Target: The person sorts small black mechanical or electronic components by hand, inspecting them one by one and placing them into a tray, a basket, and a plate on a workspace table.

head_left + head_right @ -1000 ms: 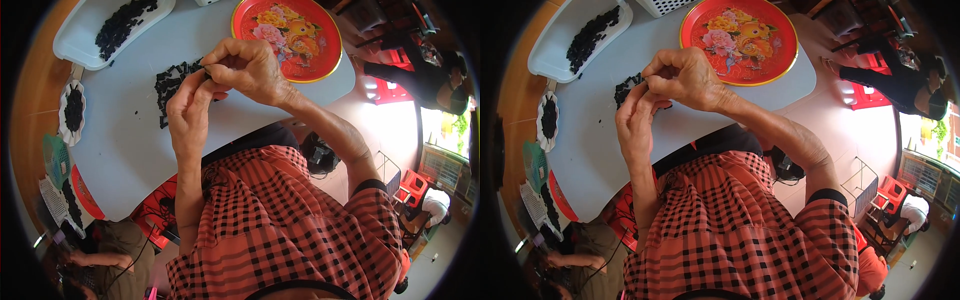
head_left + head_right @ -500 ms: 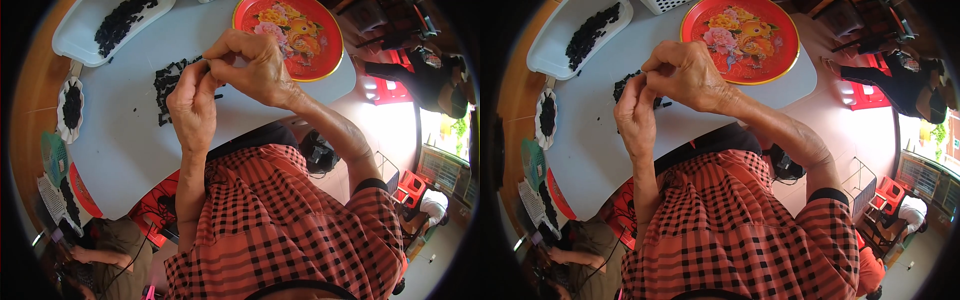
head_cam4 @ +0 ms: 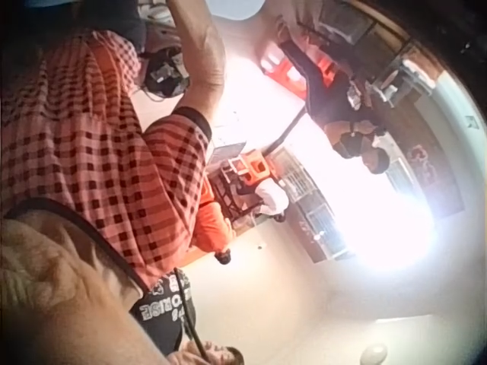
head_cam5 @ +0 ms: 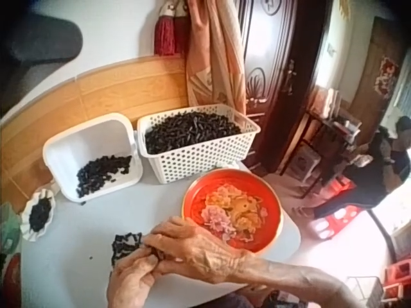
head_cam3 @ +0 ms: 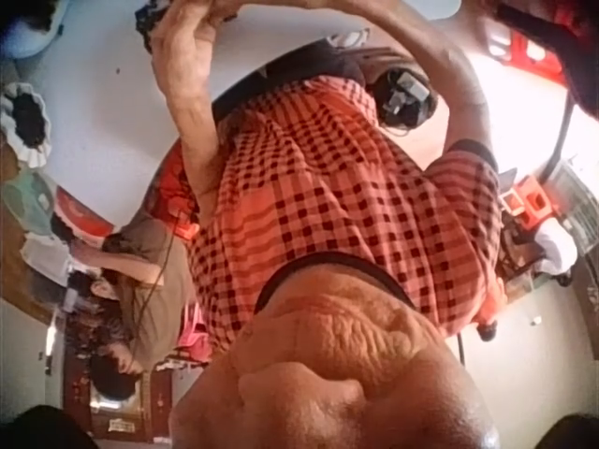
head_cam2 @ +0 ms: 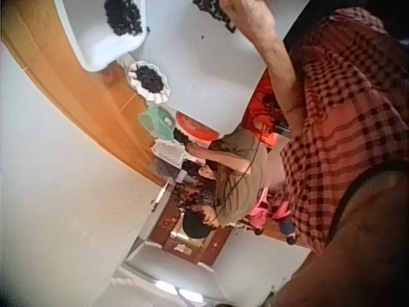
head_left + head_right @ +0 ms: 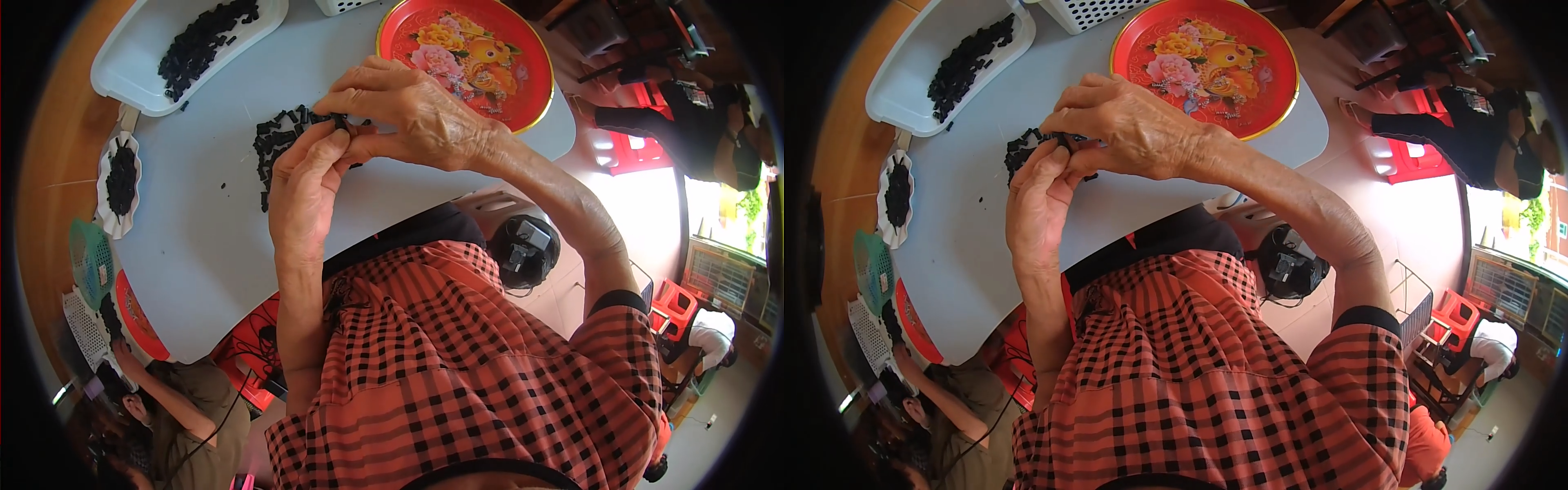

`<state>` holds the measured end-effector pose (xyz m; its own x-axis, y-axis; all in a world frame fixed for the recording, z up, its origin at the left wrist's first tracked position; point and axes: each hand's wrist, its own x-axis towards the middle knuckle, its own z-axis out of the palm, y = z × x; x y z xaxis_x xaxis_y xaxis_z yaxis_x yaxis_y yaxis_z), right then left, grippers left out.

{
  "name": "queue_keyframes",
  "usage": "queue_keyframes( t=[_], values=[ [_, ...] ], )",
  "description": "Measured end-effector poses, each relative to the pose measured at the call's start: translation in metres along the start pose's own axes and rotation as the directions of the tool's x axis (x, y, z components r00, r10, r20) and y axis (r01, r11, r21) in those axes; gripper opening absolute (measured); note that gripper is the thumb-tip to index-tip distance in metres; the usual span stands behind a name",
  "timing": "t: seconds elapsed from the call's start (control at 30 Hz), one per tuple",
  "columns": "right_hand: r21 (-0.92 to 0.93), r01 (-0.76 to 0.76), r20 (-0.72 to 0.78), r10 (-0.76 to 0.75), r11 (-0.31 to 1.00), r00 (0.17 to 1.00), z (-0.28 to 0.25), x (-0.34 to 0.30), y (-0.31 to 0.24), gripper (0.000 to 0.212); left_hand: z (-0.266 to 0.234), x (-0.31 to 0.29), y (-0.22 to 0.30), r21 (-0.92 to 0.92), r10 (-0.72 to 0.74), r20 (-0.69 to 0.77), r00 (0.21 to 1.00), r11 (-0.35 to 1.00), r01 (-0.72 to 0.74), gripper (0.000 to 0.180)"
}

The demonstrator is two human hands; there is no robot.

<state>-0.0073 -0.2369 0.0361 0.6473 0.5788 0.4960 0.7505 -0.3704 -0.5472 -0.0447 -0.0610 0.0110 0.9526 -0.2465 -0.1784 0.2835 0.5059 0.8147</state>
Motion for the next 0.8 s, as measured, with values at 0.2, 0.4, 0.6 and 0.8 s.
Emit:
queue_keyframes(
  t=[0.2, 0.4, 0.6, 0.8],
  values=[
    [-0.122, 0.106, -0.026, -0.110, 0.987, 0.994, 0.005, 0.002, 0.007, 0.037, -0.004, 0.009, -0.002, -0.072, -0.029, 0.018, 0.999, 0.997, 0.030, 0.024],
    [-0.343, 0.139, -0.194, -0.214, 0.929, 0.957, 0.019, -0.003, -0.002, 0.022, 0.004, 0.010, 0.001, -0.096, -0.025, -0.022, 0.999, 0.995, 0.023, 0.021],
    [-0.184, -0.065, -0.305, 0.006, 0.981, 0.952, 0.029, -0.019, -0.010, 0.034, 0.004, 0.005, -0.008, -0.055, -0.032, -0.019, 0.999, 0.998, 0.031, 0.032],
    [-0.161, -0.090, -0.390, 0.020, 0.983, 0.921, -0.015, 0.036, 0.024, 0.028, -0.010, -0.008, -0.001, -0.032, 0.127, -0.087, 0.988, 0.991, -0.130, 0.035]
  ],
)
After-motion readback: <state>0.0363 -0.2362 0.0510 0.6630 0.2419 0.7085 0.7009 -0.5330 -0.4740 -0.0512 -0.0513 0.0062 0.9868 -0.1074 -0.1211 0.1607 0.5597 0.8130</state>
